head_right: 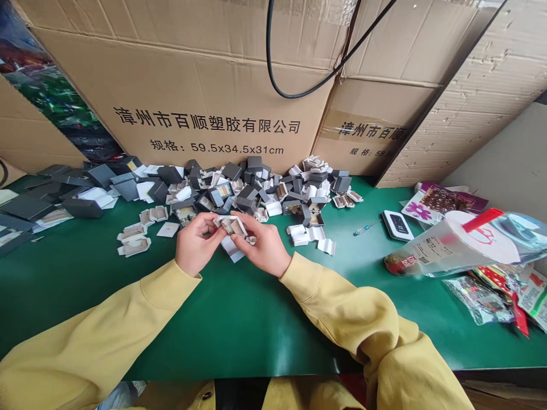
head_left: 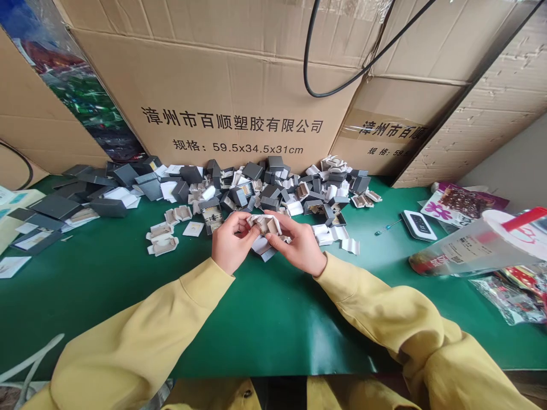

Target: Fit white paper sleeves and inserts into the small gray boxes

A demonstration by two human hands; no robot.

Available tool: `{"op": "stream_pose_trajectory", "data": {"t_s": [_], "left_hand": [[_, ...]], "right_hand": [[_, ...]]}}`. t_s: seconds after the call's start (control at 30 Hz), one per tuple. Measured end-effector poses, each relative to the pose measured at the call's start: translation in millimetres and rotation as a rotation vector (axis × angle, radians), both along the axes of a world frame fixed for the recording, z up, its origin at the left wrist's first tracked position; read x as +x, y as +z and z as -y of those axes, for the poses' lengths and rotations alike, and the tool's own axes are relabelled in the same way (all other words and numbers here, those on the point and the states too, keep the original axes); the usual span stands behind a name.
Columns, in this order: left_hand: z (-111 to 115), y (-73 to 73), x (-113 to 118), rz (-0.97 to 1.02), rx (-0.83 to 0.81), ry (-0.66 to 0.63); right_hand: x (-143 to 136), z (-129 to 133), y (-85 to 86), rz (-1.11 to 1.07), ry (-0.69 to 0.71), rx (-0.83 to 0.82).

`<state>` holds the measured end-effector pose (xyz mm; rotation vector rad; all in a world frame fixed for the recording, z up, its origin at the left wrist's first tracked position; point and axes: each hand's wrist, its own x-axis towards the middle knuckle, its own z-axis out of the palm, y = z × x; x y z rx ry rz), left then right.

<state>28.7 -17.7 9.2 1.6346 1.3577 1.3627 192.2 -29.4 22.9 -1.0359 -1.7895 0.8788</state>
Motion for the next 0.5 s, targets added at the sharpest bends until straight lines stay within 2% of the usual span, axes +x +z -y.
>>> {"op": "stream_pose_trajectory", "data": {"t_s": [0.13, 0.33, 0.5], "left_hand": [[-0.2, 1.2, 0.0, 0.034, -0.017, 0.023], [1.3, 2.9, 0.8, 0.062, -0.026, 0.013], [3.7, 4.5, 1.8, 0.053, -0.035, 0.011]], "right_hand": [[1.5, 4.2, 5.3, 0.156, 0.057, 0.069], [1.2, 4.3, 3.5, 0.059, 0.245, 0.140], [0.0, 4.6, 1.2, 0.033, 0.171, 0.029]]}}
